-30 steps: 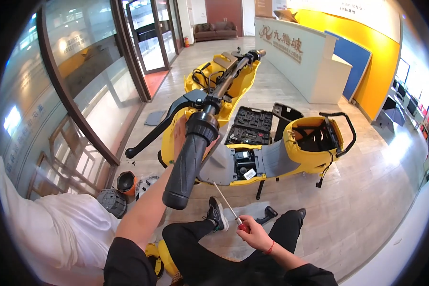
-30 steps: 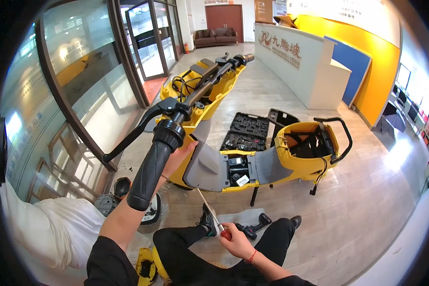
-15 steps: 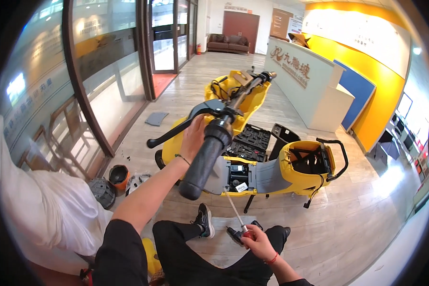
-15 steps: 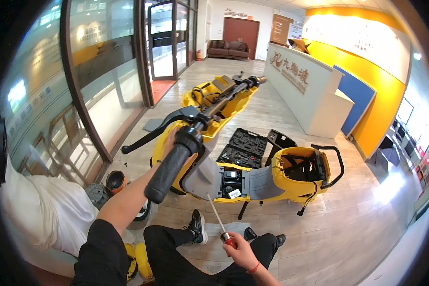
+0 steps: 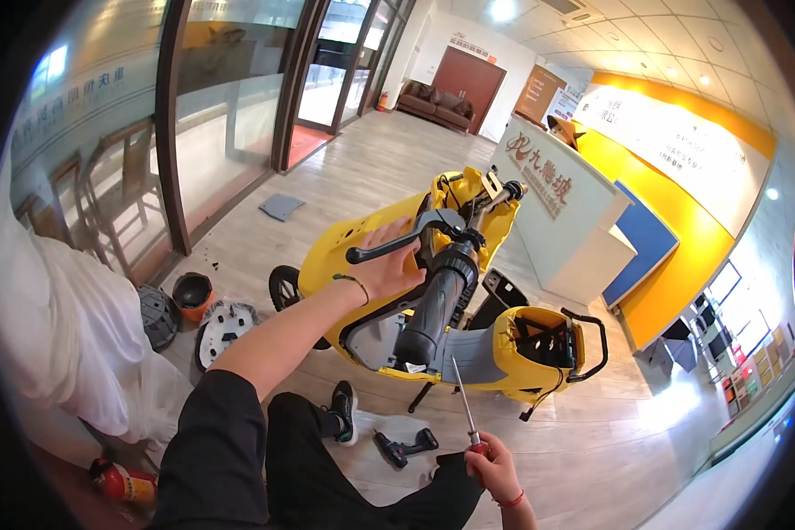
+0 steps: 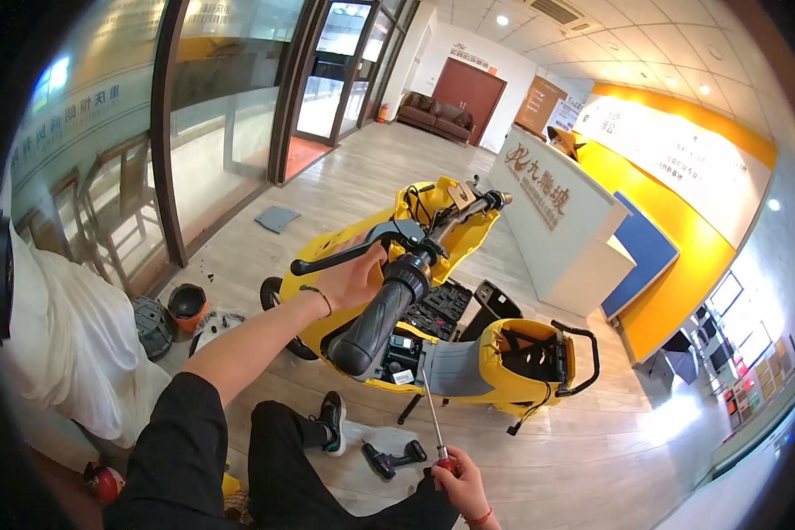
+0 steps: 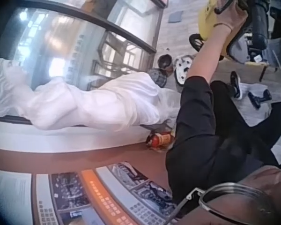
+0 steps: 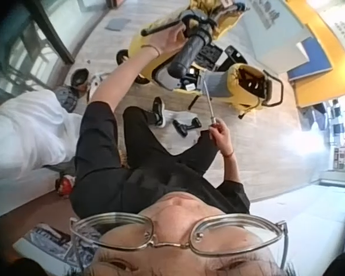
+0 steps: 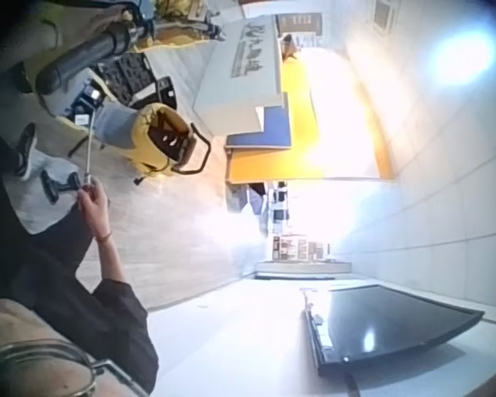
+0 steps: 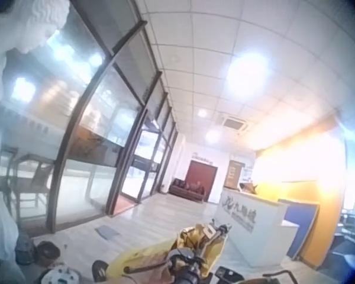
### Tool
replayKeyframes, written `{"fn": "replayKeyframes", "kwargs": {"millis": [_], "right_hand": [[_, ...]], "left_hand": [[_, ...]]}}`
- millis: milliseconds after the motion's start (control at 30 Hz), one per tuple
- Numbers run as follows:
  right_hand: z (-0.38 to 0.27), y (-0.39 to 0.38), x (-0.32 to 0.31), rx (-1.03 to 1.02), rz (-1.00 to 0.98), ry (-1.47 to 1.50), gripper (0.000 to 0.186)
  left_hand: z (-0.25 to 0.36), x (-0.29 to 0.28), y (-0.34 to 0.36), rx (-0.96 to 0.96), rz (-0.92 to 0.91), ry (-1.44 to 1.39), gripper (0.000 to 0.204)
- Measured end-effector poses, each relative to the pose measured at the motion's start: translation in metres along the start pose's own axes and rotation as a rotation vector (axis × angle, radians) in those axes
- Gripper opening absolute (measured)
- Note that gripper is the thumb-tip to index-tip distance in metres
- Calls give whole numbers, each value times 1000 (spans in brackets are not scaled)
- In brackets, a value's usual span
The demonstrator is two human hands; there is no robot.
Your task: Removing screws and disassembling the front body panels of an electric scooter using a screwdriver.
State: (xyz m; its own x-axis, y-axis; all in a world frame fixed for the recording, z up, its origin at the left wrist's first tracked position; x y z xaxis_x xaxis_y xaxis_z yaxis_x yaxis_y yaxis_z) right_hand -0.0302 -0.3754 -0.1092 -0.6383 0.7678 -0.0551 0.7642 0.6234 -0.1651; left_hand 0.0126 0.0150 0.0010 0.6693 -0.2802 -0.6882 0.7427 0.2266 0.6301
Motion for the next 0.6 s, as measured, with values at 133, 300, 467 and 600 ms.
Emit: {"fn": "replayKeyframes", "kwargs": {"millis": [133,300,467,600], "right_hand": [[-2,-12,1,90,51,-122,41],[-30,-23,-4,144,127,-169,39],[-35,-22,-22,50,166,-110,35],[-7,-2,-40,143,241,-57,32]], "left_hand": [[2,-6,7,59,52,36,41],[-15,-32,20,164,169,88,22],[-30,-58,31,119,60,39,19],[-12,-45,32,141,-3,70,27]]}}
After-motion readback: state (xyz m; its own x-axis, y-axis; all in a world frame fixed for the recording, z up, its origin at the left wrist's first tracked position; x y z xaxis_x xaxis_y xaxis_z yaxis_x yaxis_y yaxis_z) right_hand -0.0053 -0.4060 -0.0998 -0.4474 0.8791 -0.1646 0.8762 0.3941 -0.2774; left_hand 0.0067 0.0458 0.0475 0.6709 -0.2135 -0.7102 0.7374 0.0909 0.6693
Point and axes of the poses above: each hand's wrist, its own y-axis towards the middle knuckle, its own x-axis out of the palm, z = x × y, the point moved 3 cm from there along y, towards the middle knuckle, and after that the axes turned 1 degree about x, right-handed, at the moved point
